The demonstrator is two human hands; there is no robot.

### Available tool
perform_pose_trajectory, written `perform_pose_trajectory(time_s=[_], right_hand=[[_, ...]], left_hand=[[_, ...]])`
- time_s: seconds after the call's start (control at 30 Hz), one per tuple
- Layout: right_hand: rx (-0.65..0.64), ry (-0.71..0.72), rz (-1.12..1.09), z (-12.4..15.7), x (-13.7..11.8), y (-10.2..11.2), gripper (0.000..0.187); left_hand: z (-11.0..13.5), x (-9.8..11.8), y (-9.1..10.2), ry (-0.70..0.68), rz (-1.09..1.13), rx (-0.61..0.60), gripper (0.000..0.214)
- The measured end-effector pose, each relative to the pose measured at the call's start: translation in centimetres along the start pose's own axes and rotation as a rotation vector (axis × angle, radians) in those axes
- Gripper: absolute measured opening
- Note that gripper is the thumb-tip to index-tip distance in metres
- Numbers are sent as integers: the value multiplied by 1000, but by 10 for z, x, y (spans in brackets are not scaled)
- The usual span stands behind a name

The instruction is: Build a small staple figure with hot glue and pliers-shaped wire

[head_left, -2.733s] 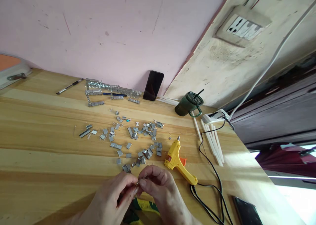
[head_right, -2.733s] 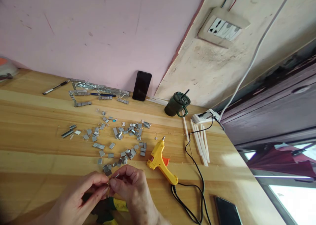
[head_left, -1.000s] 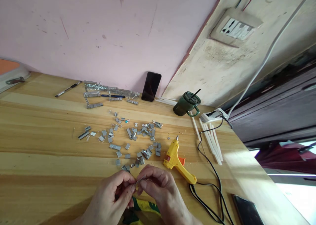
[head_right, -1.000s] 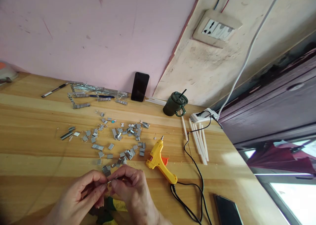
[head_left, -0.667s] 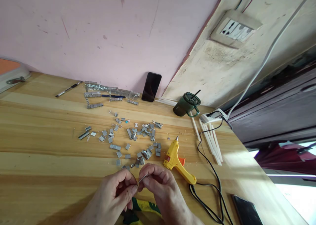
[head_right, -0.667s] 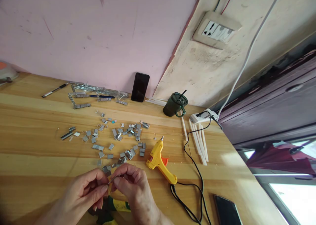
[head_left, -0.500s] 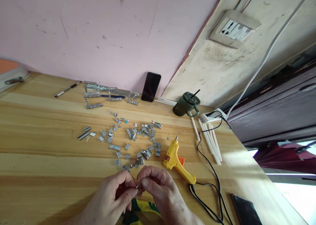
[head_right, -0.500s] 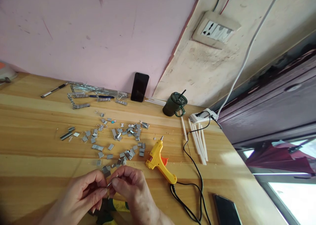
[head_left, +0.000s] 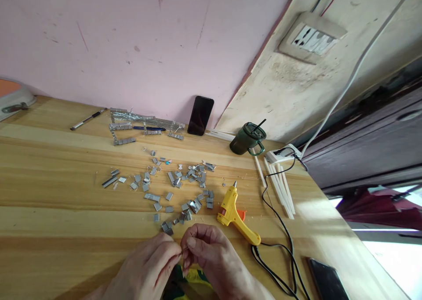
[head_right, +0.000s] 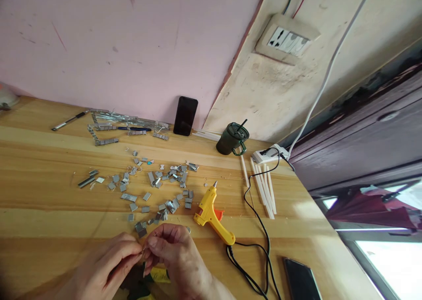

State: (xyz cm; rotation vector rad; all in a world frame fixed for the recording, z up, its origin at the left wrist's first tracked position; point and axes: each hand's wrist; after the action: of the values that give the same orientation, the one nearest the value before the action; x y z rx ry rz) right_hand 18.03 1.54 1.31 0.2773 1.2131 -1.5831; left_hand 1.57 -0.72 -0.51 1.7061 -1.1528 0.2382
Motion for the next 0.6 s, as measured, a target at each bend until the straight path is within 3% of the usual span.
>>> perform_pose_trajectory(time_s=[0.2, 0.3, 0.47, 0.6], right_hand=[[38, 124, 134, 0, 5, 1, 33], [41, 87, 118, -1, 5, 1, 34], [30, 39, 117, -2, -1, 3, 32], [-52, 16, 131, -2, -7, 9, 28]], left_hand=[[3, -2, 0, -34, -93, 17, 19], [5, -4, 1, -83, -147, 2, 26], [5, -3, 4, -73, -139, -139, 29], [5, -4, 3, -119, -144, -107, 28]])
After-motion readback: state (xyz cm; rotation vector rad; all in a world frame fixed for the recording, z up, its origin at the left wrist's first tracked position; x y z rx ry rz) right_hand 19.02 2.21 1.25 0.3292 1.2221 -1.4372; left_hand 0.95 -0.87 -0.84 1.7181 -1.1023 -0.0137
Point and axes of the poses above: each hand's wrist, its own z-axis away from the middle knuckle, its own y-axis out of the back of the hand, x = y × z, and after that the axes turned 3 degrees about x, right-handed
